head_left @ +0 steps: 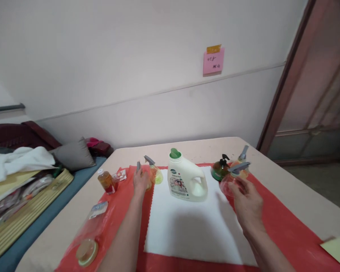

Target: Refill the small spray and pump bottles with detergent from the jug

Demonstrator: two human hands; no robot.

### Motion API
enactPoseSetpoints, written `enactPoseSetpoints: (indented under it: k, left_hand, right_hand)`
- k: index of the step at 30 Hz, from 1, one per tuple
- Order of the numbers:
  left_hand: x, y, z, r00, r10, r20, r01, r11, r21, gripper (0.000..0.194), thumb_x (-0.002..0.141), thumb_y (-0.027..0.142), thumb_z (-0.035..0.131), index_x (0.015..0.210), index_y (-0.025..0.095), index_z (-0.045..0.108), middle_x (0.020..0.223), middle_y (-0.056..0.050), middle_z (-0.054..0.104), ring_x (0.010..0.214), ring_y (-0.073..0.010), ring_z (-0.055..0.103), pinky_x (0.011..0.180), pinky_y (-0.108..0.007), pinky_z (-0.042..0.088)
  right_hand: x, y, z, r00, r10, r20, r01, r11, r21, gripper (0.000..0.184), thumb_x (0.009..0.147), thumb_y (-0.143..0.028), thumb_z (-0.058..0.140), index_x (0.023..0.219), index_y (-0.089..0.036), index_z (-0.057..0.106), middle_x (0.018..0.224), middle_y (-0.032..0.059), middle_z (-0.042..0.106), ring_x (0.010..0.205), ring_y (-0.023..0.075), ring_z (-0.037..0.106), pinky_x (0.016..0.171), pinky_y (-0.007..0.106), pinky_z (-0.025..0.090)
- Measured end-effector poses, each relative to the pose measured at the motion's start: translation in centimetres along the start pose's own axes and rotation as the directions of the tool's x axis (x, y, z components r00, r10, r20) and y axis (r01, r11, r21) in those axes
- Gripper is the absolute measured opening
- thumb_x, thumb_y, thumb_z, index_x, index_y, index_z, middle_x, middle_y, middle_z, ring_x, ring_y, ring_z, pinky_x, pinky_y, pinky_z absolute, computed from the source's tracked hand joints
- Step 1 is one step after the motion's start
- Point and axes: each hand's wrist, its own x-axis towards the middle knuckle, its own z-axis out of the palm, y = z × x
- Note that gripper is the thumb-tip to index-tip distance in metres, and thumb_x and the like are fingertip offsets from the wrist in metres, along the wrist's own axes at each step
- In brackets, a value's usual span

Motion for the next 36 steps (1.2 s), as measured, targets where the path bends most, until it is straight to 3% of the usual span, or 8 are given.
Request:
enactPoseSetpoints:
  k: [8,10,13,18,22,28,33,36]
  left_hand:
    - [-6.2,3.0,-5.9,0.936,0.040,-0.351,-0.185,0.902,-0.390,0.031,0.079,0.035,0.067,0.103,0.016,0.076,0.100,-0.006,0.075,0.105,-0.0232,0.066,0.096,-0.033,0.049]
    - [-8.6,4.5,-6.4,0.950,0.024,-0.311,-0.211,0.783,-0.585,0.027,0.067,0.031,0.078,0.091,0.018,0.078,0.088,-0.003,0.075,0.091,-0.0198,0.067,0.089,-0.031,0.051]
    - [-11.6,6.5,-5.8,0.995,0.086,0.045,-0.022,0.656,-0.755,0.024,0.061,0.028,0.083,0.083,0.019,0.078,0.084,-0.002,0.075,0.081,-0.0175,0.067,0.080,-0.030,0.053]
    - [-14.8,7.8,-4.2,0.942,0.231,0.245,-0.020,0.766,-0.642,0.022,0.069,0.031,0.082,0.087,0.020,0.076,0.093,-0.003,0.075,0.092,-0.0214,0.069,0.082,-0.030,0.054]
    - [-15.9,8.0,-2.9,0.897,0.259,0.358,0.043,0.755,-0.655,0.079,0.072,0.041,0.078,0.142,0.026,0.045,0.139,-0.011,0.059,0.126,-0.0286,0.058,0.102,-0.037,0.050]
    - [-17.0,7.3,-1.2,0.599,0.250,0.761,0.294,0.815,-0.499,0.112,0.058,0.029,0.086,0.152,0.024,0.026,0.141,-0.015,0.056,0.122,-0.0345,0.059,0.096,-0.044,0.053]
    - [-18.6,6.8,0.5,0.800,0.228,0.555,-0.056,0.949,-0.310,0.101,0.055,0.024,0.084,0.144,0.024,0.038,0.140,-0.014,0.056,0.128,-0.0368,0.053,0.106,-0.051,0.044]
    - [-19.8,6.7,1.2,0.814,0.303,0.496,-0.212,0.949,-0.232,0.082,0.055,0.027,0.083,0.130,0.022,0.051,0.133,-0.015,0.058,0.129,-0.0395,0.051,0.109,-0.052,0.041]
  right_hand:
    - [-4.5,-2.6,1.1,0.937,-0.186,0.296,0.165,0.982,0.093,0.033,0.078,-0.047,0.064,0.096,-0.020,0.069,0.090,0.0075,0.072,0.083,0.0226,0.067,0.080,0.037,0.053]
    - [-6.1,-3.6,1.1,0.841,-0.190,0.507,0.157,0.982,0.107,0.030,0.081,-0.047,0.062,0.095,-0.021,0.069,0.089,0.0068,0.073,0.083,0.0223,0.067,0.079,0.036,0.054]
    - [-8.2,-4.8,0.9,0.625,-0.212,0.751,0.096,0.976,0.196,0.034,0.087,-0.046,0.060,0.110,-0.022,0.066,0.110,0.0085,0.072,0.104,0.0238,0.066,0.094,0.039,0.051]
    - [-10.1,-6.1,1.0,0.309,-0.137,0.941,-0.006,0.989,0.146,0.092,0.061,-0.029,0.087,0.143,-0.028,0.045,0.137,0.0083,0.058,0.120,0.0273,0.058,0.104,0.045,0.045]
    - [-10.1,-6.3,1.6,0.432,-0.176,0.884,0.026,0.983,0.182,0.083,0.065,-0.017,0.080,0.140,-0.027,0.046,0.130,0.0064,0.062,0.115,0.0267,0.059,0.102,0.046,0.045]
    - [-8.3,-5.2,1.3,0.551,-0.166,0.818,-0.115,0.955,0.272,0.068,0.088,-0.047,0.063,0.148,-0.027,0.038,0.150,0.0081,0.048,0.139,0.0274,0.043,0.117,0.048,0.031]
    - [-8.6,-5.6,1.3,0.729,-0.208,0.652,0.037,0.963,0.266,0.055,0.089,-0.057,0.057,0.132,-0.023,0.054,0.139,0.0093,0.058,0.131,0.0276,0.050,0.112,0.044,0.037]
    - [-9.3,-6.2,1.4,0.843,-0.093,0.529,-0.023,0.978,0.209,0.044,0.092,-0.057,0.052,0.115,-0.022,0.061,0.116,0.0077,0.069,0.107,0.0249,0.064,0.093,0.038,0.050]
